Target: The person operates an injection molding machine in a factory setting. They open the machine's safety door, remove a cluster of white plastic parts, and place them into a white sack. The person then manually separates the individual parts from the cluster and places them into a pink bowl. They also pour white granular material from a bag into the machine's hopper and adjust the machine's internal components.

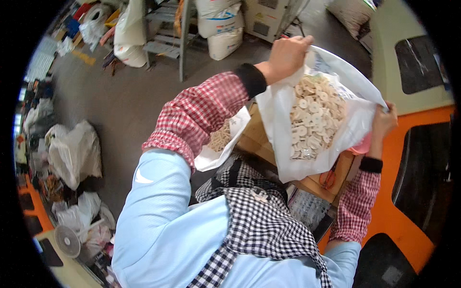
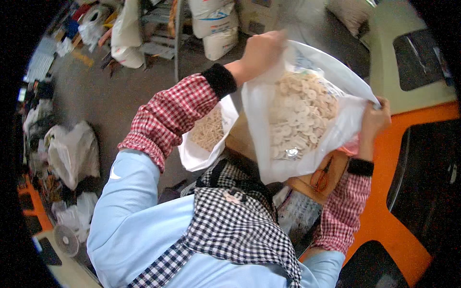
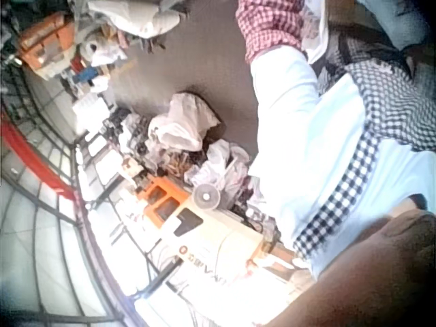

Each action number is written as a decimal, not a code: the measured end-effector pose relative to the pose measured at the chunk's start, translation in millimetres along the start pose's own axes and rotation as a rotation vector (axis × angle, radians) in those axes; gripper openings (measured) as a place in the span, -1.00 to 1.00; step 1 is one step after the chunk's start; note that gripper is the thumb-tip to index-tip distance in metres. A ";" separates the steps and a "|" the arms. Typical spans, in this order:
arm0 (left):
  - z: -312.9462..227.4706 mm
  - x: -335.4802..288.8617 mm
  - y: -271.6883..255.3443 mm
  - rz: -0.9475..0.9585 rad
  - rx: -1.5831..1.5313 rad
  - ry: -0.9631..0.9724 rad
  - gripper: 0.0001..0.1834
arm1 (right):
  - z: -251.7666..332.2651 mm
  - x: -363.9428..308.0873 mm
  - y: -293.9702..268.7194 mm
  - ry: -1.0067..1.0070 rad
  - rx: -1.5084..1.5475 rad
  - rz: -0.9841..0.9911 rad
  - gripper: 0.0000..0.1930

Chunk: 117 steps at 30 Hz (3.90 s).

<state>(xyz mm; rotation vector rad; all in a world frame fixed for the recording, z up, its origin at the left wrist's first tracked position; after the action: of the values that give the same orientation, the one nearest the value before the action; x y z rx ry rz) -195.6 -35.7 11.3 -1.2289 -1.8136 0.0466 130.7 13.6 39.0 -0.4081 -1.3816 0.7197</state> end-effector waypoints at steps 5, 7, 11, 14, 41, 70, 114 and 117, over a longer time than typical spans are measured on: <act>19.6 -18.6 -31.8 0.270 -0.608 -0.316 -0.48 | -53.6 -36.9 -1.4 0.158 0.618 0.454 -0.49; 22.9 -55.7 -35.1 0.587 -0.830 -0.541 -0.35 | -54.7 -96.5 -4.8 0.481 1.028 0.824 -0.55; 8.2 -96.3 -24.0 0.687 -1.136 -0.772 -0.36 | -44.1 -162.2 -19.1 0.722 1.081 0.960 -0.61; 26.1 -97.7 6.3 0.562 -1.123 -0.483 -0.44 | -53.6 -153.5 -14.9 0.619 0.921 0.910 -0.65; -91.5 -171.9 -64.1 -0.228 -0.514 -0.607 -0.44 | -4.2 -185.2 -140.4 0.056 -0.094 0.042 -0.75; 68.1 -415.3 -137.0 -0.218 -0.632 -1.083 -0.80 | 283.6 -623.6 510.6 0.124 0.105 1.406 -0.67; 103.6 -415.7 -112.1 0.376 -0.095 -0.935 -0.70 | 302.7 -648.5 538.4 1.239 0.995 1.074 -0.65; 121.1 -420.0 -84.3 0.369 0.249 -0.878 -0.64 | 304.6 -650.6 536.8 1.096 0.694 1.118 -0.67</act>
<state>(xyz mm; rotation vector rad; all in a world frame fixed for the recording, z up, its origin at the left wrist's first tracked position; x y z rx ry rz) -304.6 -341.6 -293.2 -1.4581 -2.1580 1.1370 -302.3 -78.8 -741.0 -0.8374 0.2693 1.4855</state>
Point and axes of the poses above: each hand's wrist, its own x-axis towards the middle knuckle, its own y-axis out of the palm, z = x × y, the point moved 3 cm from there along x, towards the middle knuckle, and after that the axes turned 14 degrees about -x, right-handed, at the moved point
